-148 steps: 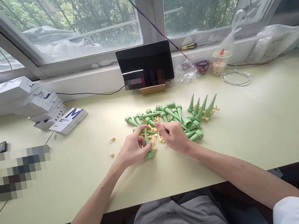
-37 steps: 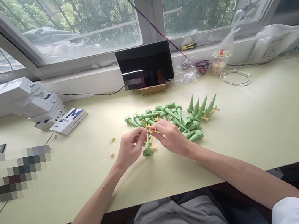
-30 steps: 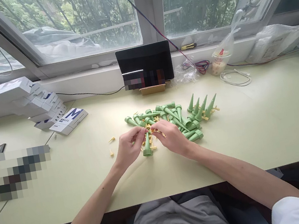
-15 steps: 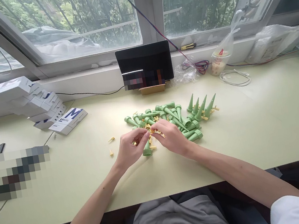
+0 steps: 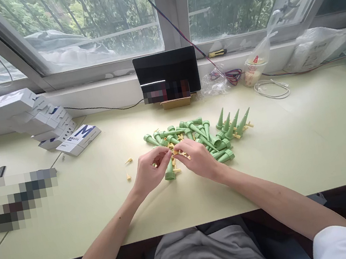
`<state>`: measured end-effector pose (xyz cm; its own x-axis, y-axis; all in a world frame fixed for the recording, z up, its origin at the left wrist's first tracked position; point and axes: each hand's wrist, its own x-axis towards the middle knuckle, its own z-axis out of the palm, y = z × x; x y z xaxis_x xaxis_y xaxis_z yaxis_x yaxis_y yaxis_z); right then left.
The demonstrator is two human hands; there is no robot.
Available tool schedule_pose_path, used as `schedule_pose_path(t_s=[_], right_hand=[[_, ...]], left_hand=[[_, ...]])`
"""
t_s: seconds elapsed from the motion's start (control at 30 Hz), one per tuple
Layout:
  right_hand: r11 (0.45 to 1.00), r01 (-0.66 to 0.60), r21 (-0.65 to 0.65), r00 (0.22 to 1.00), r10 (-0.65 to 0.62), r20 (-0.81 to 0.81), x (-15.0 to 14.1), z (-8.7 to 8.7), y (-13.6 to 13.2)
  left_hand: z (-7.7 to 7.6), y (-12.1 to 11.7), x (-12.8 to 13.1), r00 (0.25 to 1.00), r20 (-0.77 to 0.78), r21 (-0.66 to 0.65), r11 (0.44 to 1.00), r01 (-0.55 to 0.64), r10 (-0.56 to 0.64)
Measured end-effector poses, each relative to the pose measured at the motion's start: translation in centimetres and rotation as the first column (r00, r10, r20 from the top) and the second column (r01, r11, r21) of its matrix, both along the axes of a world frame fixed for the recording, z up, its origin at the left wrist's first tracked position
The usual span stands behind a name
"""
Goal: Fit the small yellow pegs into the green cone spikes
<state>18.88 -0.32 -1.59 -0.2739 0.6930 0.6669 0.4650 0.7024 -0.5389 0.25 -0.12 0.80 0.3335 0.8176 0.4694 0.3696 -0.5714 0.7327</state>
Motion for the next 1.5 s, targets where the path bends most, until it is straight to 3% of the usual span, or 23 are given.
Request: schedule_pose_path(t_s=[0.47,1.5], right_hand=[[0.986,-0.052,-0.16,0.988,0.027,-0.154,-0.17,0.42,-0.17],[0.973,-0.025,-0.23,0.96,-0.041,-0.275,-0.21,0.98,-0.42]], left_hand=[[0.85,-0.12,0.04,0.997,0.072,-0.154,0.988,-0.013,0.024],[0.48,0.07,0.02,0.994,0.046,-0.175,0.981,-0.087,0.096]])
